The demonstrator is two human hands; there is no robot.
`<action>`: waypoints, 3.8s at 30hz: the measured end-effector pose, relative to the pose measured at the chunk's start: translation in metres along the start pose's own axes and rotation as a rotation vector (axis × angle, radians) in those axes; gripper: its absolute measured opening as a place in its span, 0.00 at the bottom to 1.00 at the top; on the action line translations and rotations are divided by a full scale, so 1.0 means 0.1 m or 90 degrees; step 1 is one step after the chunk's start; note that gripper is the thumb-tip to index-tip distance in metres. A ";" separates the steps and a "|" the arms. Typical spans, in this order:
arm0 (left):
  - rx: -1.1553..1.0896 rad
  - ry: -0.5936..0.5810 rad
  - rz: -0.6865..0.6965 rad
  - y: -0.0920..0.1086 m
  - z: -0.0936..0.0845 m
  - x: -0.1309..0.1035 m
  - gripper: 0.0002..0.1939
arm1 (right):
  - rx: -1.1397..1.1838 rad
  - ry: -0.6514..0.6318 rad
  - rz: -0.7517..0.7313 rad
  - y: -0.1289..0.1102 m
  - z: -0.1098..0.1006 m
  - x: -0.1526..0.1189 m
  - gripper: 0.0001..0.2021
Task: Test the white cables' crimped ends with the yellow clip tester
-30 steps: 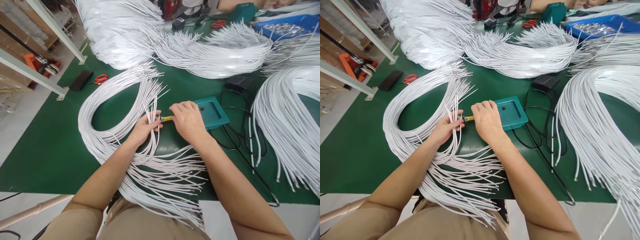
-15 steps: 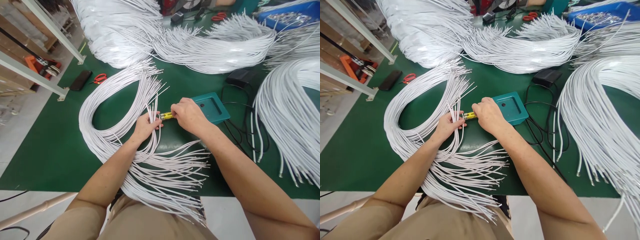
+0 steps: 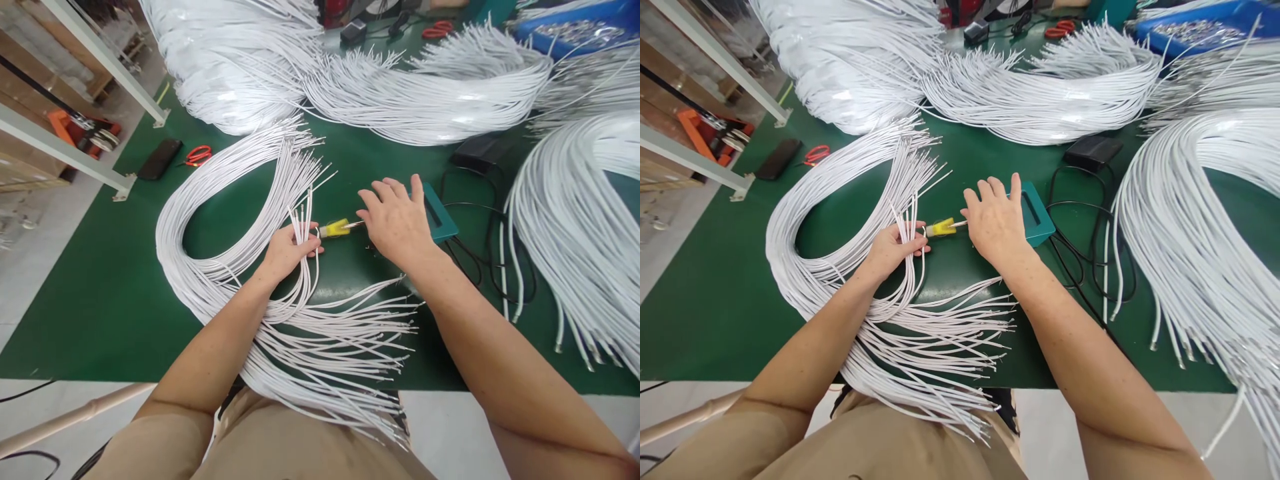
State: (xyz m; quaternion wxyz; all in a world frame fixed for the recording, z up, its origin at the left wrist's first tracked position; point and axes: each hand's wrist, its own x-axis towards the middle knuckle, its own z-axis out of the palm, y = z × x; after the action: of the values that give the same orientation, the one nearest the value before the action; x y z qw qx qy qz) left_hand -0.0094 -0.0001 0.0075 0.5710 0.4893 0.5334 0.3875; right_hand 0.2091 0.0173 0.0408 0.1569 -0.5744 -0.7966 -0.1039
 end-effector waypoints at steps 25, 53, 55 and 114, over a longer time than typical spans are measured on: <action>-0.047 -0.060 0.038 0.03 0.01 -0.13 0.16 | 0.715 -0.155 0.196 -0.51 -0.15 -0.06 0.09; -0.123 -0.039 0.140 0.12 0.14 -0.20 0.17 | 1.003 -0.140 0.318 -0.60 -0.08 -0.09 0.09; -0.131 -0.043 0.142 0.11 0.13 -0.19 0.17 | 1.078 -0.158 0.334 -0.59 -0.05 -0.09 0.08; -0.021 0.021 0.031 -0.01 0.05 -0.04 0.21 | 0.021 -0.074 -0.159 -0.29 0.00 -0.02 0.11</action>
State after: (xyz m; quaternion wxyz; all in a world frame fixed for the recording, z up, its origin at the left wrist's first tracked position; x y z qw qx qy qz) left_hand -0.0046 -0.0050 0.0072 0.5606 0.4863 0.5243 0.4176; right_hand 0.1825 0.0060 0.0401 0.1058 -0.4732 -0.8713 -0.0762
